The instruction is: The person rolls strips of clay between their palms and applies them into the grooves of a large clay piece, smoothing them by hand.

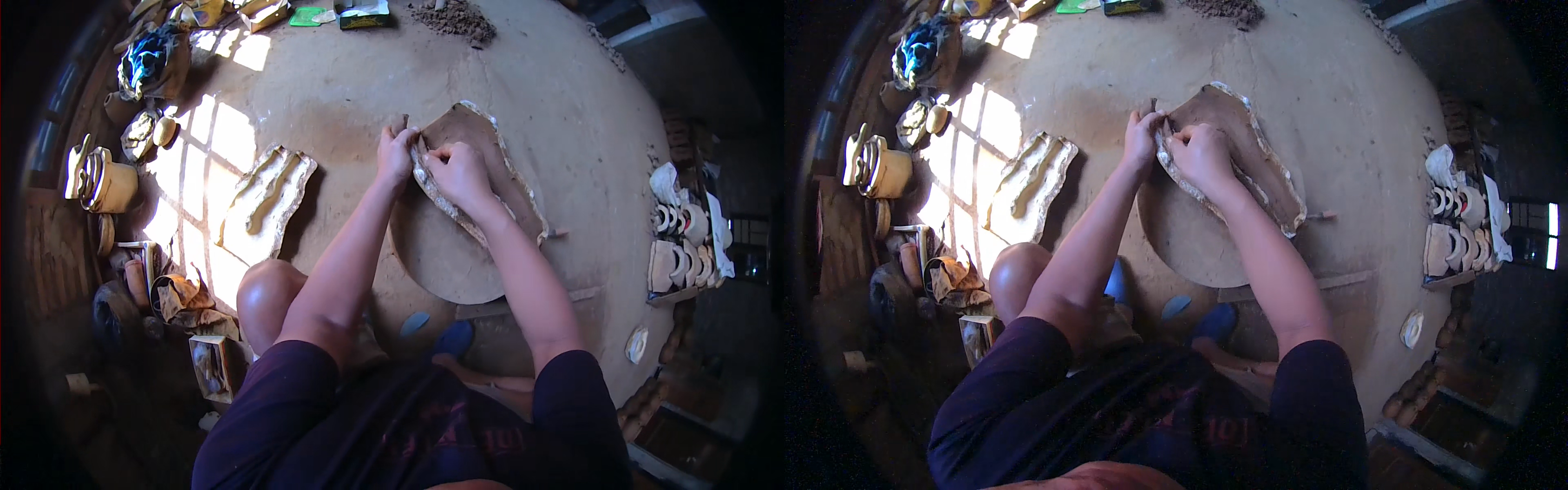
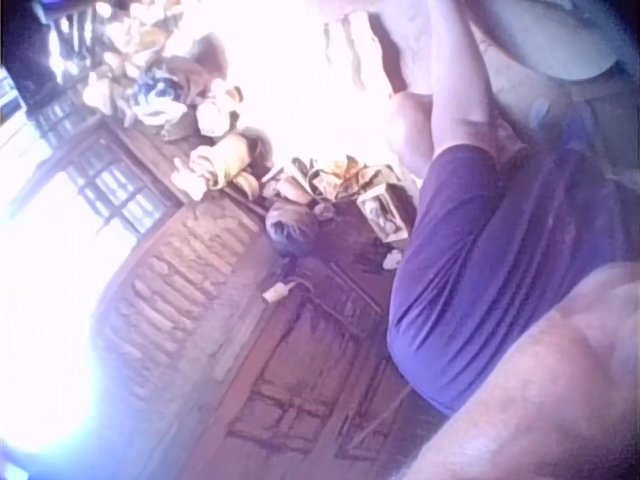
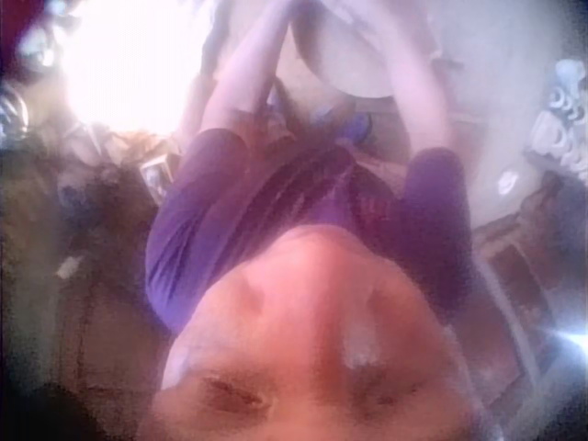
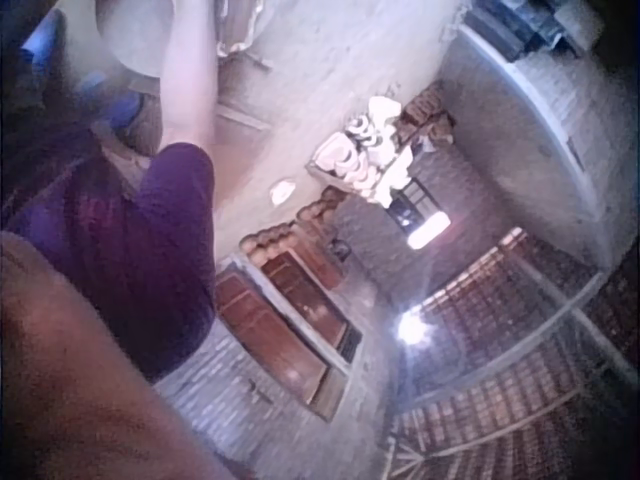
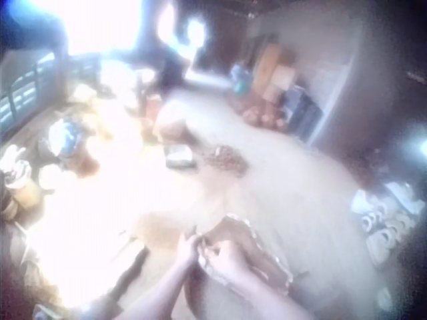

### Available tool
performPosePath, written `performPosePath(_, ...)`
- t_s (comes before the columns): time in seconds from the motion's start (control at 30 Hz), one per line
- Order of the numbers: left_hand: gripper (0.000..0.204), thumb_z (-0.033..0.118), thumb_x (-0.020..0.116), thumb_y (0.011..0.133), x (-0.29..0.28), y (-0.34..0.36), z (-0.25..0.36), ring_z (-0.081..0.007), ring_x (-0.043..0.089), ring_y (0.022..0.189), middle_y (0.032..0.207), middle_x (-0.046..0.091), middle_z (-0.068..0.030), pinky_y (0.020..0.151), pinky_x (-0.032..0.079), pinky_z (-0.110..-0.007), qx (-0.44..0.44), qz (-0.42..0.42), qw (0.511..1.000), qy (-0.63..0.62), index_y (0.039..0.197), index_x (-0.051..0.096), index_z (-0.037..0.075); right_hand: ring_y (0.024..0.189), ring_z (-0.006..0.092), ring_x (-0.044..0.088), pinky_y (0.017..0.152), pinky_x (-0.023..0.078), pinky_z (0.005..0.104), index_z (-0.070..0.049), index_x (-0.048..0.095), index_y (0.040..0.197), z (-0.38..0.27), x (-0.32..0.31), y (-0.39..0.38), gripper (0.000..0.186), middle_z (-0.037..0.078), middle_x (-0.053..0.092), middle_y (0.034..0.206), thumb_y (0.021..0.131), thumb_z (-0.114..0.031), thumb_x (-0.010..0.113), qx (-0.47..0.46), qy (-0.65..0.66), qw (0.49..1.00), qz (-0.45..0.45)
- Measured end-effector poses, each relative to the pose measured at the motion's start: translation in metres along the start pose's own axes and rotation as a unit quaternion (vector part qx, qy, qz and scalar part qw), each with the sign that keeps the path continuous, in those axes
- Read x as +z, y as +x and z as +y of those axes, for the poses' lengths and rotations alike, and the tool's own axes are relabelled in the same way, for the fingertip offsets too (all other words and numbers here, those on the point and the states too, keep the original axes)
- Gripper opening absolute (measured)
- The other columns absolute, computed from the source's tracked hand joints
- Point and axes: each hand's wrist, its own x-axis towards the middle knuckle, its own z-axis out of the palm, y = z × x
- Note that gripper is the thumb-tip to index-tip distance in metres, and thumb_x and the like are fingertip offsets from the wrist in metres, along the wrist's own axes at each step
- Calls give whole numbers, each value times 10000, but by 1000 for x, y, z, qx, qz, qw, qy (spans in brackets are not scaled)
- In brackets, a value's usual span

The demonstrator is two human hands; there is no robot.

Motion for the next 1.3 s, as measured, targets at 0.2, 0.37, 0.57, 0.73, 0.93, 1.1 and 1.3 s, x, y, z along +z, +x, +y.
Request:
performPosePath(0.2,470,307,759,881,8,-3,-4,-239,641,975,1069,691,-189,871,512,-373,26,4,999,-33,1123,589,-58,927,375,745,876,569,452,4,805,978,-6,-20,-3,278,264,746,973,900,-260,770,86,59,992,-66)
performPosePath(0.37,455,300,762,880,-1,8,-3,-221,639,967,1060,689,-175,851,513,-361,18,10,1000,-5,1109,593,-55,856,267,759,815,573,398,5,813,987,7,-18,-18,290,220,779,916,906,-271,773,-69,-60,995,-28)
performPosePath(0.57,429,278,764,886,13,-2,5,-197,642,938,1033,685,-140,832,517,-348,8,-7,1000,-27,1121,598,-40,855,208,741,804,564,364,34,804,1008,16,-37,-9,310,190,788,925,888,-251,783,102,80,984,-120)
performPosePath(0.73,413,251,760,895,10,-1,12,-194,646,932,1025,689,-119,829,524,-344,19,-8,999,-32,1137,596,-40,879,212,746,819,564,359,19,809,1041,19,-40,-27,317,189,791,948,889,-259,794,12,56,992,-109)
performPosePath(0.93,427,252,758,896,14,-4,16,-195,646,939,1039,690,-115,845,522,-329,13,-21,999,-43,1154,595,-47,931,279,756,857,571,394,-9,808,1088,19,-53,-27,321,201,779,1002,900,-267,786,45,18,990,-129)
performPosePath(1.1,452,263,757,905,9,7,15,-196,650,975,1072,692,-124,870,523,-330,14,-19,1000,9,1184,590,-50,932,282,754,864,571,400,-25,813,1090,17,-59,-44,329,205,777,1000,905,-297,788,-56,-41,993,-94)
performPosePath(1.3,498,274,770,907,8,6,11,-198,651,979,1092,685,-134,875,525,-336,2,-33,999,-28,1215,566,-60,964,329,756,872,570,407,-5,804,1081,9,-66,-45,323,233,771,1029,909,-278,774,63,11,986,-154)
